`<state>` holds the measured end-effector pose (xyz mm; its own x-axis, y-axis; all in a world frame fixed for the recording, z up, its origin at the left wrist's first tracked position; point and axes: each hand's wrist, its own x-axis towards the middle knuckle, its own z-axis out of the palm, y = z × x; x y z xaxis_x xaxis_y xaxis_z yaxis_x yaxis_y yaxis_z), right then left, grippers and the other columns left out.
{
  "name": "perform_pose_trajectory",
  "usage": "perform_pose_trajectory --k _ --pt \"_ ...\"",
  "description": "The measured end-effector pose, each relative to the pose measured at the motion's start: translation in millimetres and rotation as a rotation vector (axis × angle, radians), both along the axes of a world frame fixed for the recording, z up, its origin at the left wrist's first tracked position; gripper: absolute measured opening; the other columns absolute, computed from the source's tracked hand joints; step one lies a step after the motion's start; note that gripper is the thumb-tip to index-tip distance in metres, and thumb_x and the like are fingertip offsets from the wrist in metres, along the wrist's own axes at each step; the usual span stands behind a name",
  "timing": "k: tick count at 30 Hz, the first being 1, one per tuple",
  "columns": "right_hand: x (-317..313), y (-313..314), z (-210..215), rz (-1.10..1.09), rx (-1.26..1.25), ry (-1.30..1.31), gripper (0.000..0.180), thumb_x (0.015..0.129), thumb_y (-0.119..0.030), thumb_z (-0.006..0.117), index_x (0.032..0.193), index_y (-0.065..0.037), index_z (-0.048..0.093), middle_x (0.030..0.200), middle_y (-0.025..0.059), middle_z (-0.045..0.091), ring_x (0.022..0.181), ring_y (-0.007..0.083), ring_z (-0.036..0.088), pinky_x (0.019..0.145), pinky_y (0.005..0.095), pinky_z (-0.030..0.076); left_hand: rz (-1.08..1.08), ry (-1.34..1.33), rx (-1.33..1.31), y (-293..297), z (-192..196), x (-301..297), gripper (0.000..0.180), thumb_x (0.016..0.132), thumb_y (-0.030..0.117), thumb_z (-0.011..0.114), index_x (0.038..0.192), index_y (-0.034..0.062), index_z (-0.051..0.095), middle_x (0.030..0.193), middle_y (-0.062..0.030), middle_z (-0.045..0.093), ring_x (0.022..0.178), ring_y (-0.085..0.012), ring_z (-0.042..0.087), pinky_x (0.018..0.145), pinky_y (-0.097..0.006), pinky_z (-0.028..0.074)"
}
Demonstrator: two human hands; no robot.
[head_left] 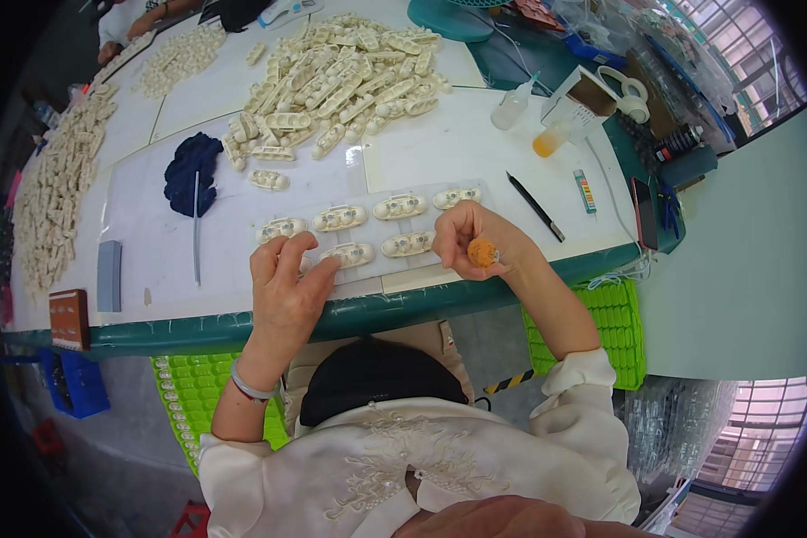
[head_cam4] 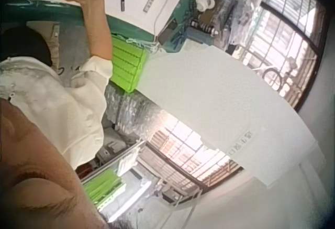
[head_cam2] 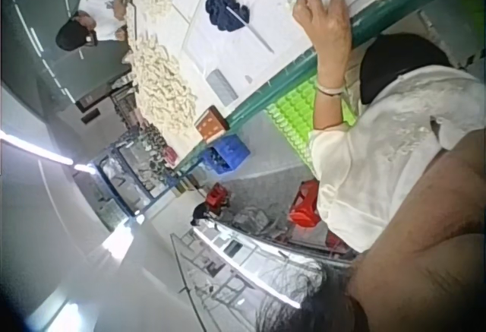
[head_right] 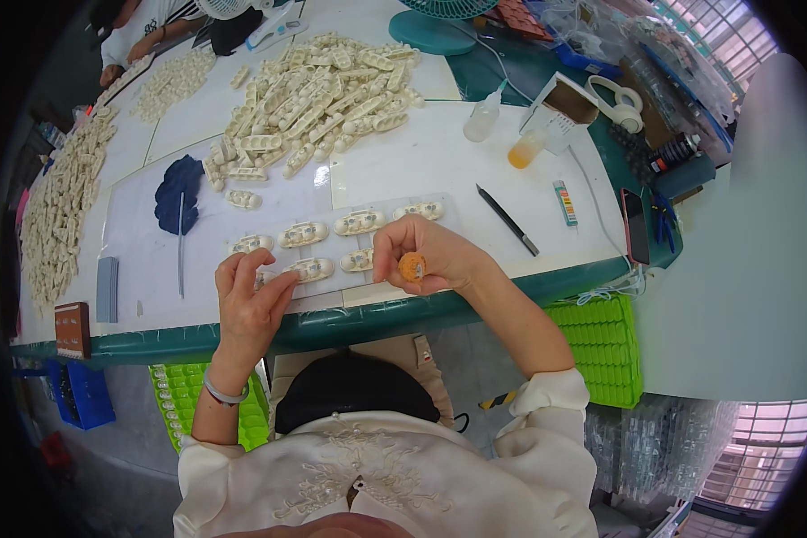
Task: Assembling small plastic components by applying glue and placing them into a sorted tray.
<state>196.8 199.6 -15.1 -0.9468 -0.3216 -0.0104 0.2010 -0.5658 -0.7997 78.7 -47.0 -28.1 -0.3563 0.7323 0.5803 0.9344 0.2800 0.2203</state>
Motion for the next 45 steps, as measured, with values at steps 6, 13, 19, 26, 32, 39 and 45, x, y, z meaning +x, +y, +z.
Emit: perform_pose_trajectory --k 6,13,19,26,32,39,45 --pt "2.6 6.8 11.1 -0.113 0.31 -0.132 0.014 0.081 -0.008 0.061 0.087 0.004 0.062 0.054 0.0044 0.053 0.032 0.0023 0.034 0.03 0.0167 0.023 0.012 -0.012 -0.01 -1.9 -1.9 -1.4 0.027 0.061 0.002 0.074 0.085 0.0112 0.068 0.104 -0.0064 0.053 0.099 -0.0283 0.047 0.083 -0.036 0.042" --pt "-26.4 13.3 35.5 -0.455 0.808 -0.355 0.016 0.082 -0.007 0.06 0.094 0.002 0.062 0.057 0.0001 0.053 0.037 0.002 0.038 0.032 0.0176 0.024 -0.004 -0.042 0.001 -2.4 -2.7 -2.7 0.029 0.059 0.004 0.073 0.087 0.0125 0.067 0.106 -0.0053 0.052 0.099 -0.0286 0.046 0.083 -0.036 0.041" --pt "-80.0 27.5 35.9 -0.379 1.113 -0.424 0.014 0.078 -0.006 0.06 0.09 0.001 0.061 0.056 -0.0011 0.051 0.036 0.0021 0.038 0.032 0.0184 0.022 0.007 -0.083 0.011 -5.7 -5.0 -2.6 0.031 0.057 0.004 0.073 0.087 0.0126 0.067 0.106 -0.0049 0.052 0.099 -0.0285 0.046 0.083 -0.036 0.041" --pt "-112.5 27.6 25.6 -0.191 1.258 -0.475 0.009 0.076 -0.005 0.065 0.08 0.0 0.06 0.053 0.0004 0.052 0.036 0.0038 0.038 0.032 0.0197 0.023 -0.036 -0.101 0.042 -3.7 -8.3 -4.0 0.029 0.057 0.006 0.069 0.086 0.011 0.066 0.105 -0.0059 0.052 0.097 -0.0273 0.047 0.081 -0.035 0.041" --pt "-124.3 28.8 19.5 -0.052 1.387 -0.494 0.011 0.075 -0.005 0.068 0.073 0.0 0.059 0.054 0.0018 0.053 0.038 0.0052 0.04 0.033 0.0209 0.025 -0.048 -0.174 0.053 -6.8 -6.9 -7.6 0.033 0.056 0.005 0.07 0.088 0.0109 0.066 0.105 -0.0065 0.053 0.096 -0.0279 0.046 0.079 -0.035 0.042" --pt "-127.2 46.3 -0.6 -0.182 1.282 -0.432 0.015 0.075 -0.011 0.069 0.07 0.0 0.059 0.057 0.0037 0.055 0.042 0.0058 0.043 0.034 0.0208 0.026 -0.018 -0.234 0.028 -7.7 -8.5 -4.9 0.033 0.058 0.003 0.076 0.088 0.0129 0.069 0.103 -0.0062 0.053 0.094 -0.028 0.045 0.077 -0.035 0.041" --pt "-122.9 42.4 13.7 -0.109 1.313 -0.487 0.012 0.076 -0.008 0.065 0.07 0.0 0.057 0.053 0.004 0.053 0.039 0.0059 0.041 0.034 0.021 0.025 0.006 -0.257 0.008 -5.7 -6.4 -6.1 0.031 0.06 0.004 0.077 0.088 0.013 0.07 0.1 -0.0056 0.053 0.093 -0.0262 0.045 0.077 -0.033 0.04"
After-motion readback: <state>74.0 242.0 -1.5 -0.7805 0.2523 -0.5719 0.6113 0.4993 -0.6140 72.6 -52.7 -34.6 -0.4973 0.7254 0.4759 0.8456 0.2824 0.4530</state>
